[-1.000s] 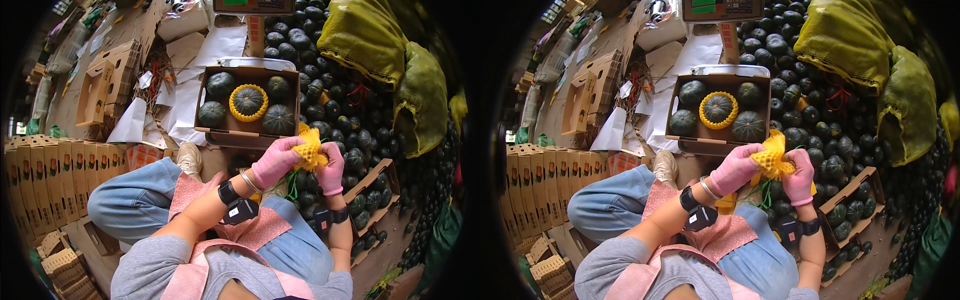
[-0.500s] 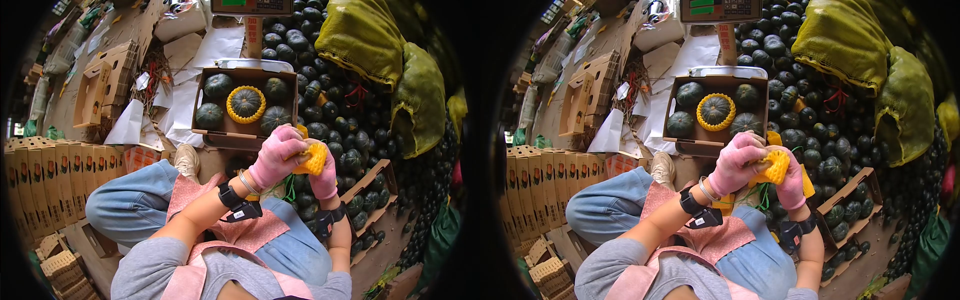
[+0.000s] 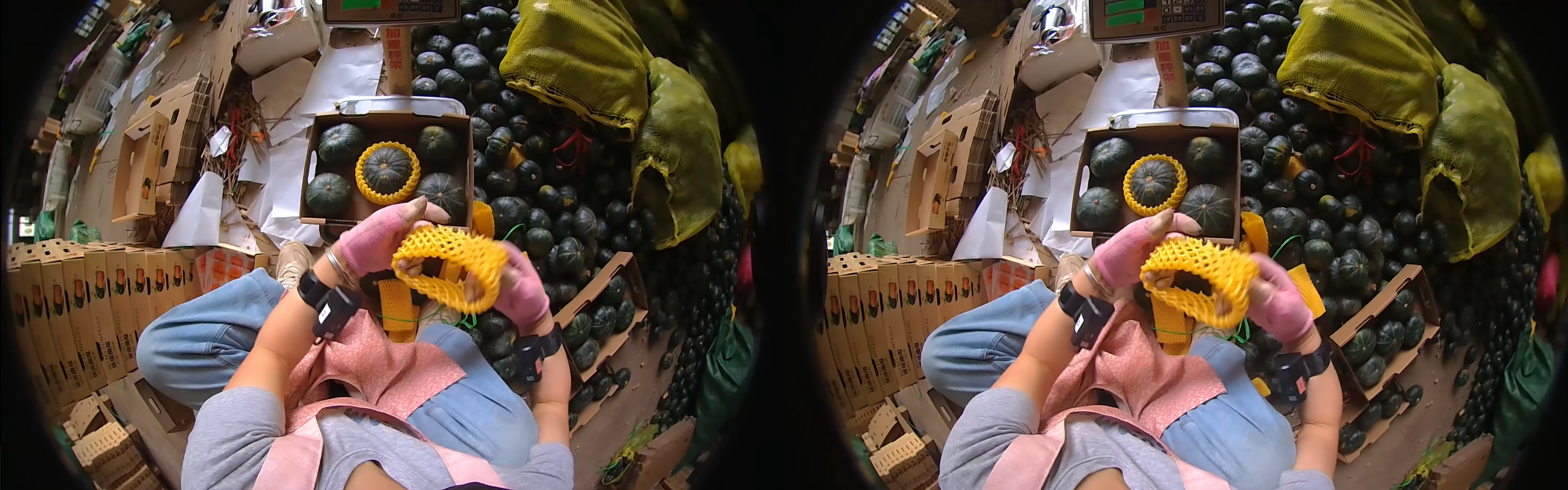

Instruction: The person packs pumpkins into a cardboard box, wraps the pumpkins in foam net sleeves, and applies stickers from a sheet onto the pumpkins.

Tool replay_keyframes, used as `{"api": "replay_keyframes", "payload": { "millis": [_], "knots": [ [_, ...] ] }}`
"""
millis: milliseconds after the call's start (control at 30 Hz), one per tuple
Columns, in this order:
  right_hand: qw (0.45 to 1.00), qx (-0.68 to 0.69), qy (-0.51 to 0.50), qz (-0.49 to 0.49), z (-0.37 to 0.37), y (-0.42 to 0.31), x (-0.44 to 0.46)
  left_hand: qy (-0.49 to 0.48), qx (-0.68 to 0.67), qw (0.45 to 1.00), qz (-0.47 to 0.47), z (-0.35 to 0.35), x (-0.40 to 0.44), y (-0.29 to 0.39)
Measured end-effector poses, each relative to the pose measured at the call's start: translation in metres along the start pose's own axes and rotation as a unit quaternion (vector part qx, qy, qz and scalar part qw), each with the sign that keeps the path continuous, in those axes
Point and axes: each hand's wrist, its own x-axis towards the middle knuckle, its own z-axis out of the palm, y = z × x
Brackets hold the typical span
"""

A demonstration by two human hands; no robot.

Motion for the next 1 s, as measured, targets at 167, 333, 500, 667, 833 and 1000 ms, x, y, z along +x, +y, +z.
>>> {"api": "replay_keyframes", "payload": {
  "millis": [167,333,500,667,833,1000],
  "knots": [
    [0.885,-0.389,0.255,0.011,0.002,0.001,0.058,0.047,0.515,0.854,0.053,-0.026,0.049,0.047],
    [0.881,-0.337,0.246,0.222,0.009,0.007,0.094,0.073,0.722,0.679,0.107,-0.041,0.1,0.037],
    [0.93,-0.161,0.275,0.182,-0.006,0.027,0.105,0.087,0.72,0.687,0.051,-0.041,0.101,0.034],
    [0.903,-0.305,0.281,0.11,0.047,-0.013,0.092,0.191,0.63,0.726,0.2,-0.041,0.051,0.039],
    [0.791,-0.535,0.224,-0.197,0.003,0.045,0.162,0.31,0.645,0.655,0.242,-0.076,0.018,0.05],
    [0.819,-0.487,0.238,-0.189,0.003,0.037,0.197,0.311,0.582,0.665,0.349,-0.097,0.038,0.066]
  ]
}}
